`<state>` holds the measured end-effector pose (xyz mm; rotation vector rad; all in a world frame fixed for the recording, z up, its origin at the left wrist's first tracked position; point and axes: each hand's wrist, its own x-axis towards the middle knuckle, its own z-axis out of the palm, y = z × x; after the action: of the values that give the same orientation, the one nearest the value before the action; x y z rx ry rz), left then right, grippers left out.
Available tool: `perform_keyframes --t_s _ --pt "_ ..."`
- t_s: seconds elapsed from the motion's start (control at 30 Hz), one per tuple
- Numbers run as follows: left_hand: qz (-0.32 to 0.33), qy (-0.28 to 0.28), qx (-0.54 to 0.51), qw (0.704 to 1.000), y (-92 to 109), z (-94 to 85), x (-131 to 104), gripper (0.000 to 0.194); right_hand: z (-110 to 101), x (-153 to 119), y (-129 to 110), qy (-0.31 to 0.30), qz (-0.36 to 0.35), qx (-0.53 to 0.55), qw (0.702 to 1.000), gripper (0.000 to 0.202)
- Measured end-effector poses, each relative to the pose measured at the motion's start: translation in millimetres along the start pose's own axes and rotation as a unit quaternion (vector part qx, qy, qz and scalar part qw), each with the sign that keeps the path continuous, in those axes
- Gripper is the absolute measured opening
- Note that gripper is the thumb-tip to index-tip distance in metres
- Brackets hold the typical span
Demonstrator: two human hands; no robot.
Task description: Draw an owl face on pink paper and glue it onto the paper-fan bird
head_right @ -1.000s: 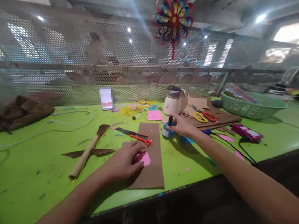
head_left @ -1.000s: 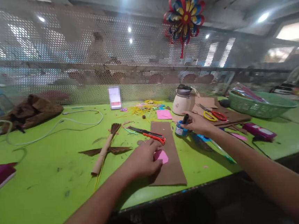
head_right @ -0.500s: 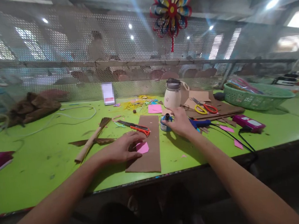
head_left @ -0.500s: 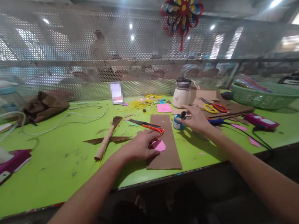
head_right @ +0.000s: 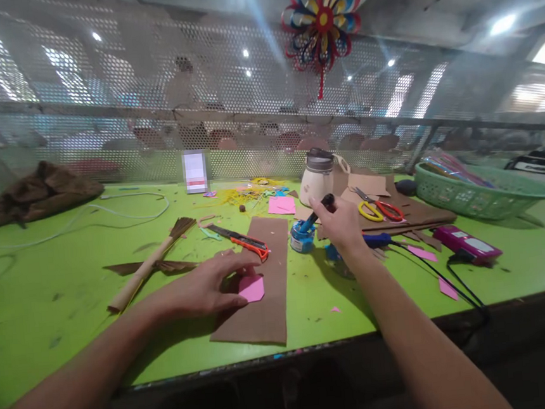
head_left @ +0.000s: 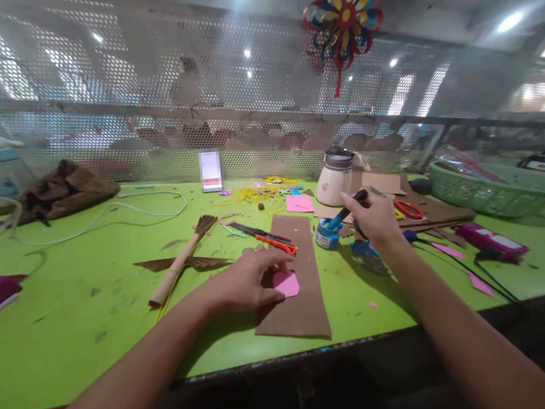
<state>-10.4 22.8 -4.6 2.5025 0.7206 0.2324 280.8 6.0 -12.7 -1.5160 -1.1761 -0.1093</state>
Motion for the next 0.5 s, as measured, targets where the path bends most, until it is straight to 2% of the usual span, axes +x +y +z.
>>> perform_keyframes --t_s 0.27,0.5 --pt "-0.004 -0.012 -0.014 1.000 -2.0 -0.7 -1.0 0.059 -0.9 -13.3 -3.0 0.093 0.023 0.099 0.990 0.035" --pt "0.022 -0.008 -0.017 1.000 0.1 -0.2 1.0 0.051 -3.0 -12.0 -0.5 0.118 0.077 0.153 0.978 0.036"
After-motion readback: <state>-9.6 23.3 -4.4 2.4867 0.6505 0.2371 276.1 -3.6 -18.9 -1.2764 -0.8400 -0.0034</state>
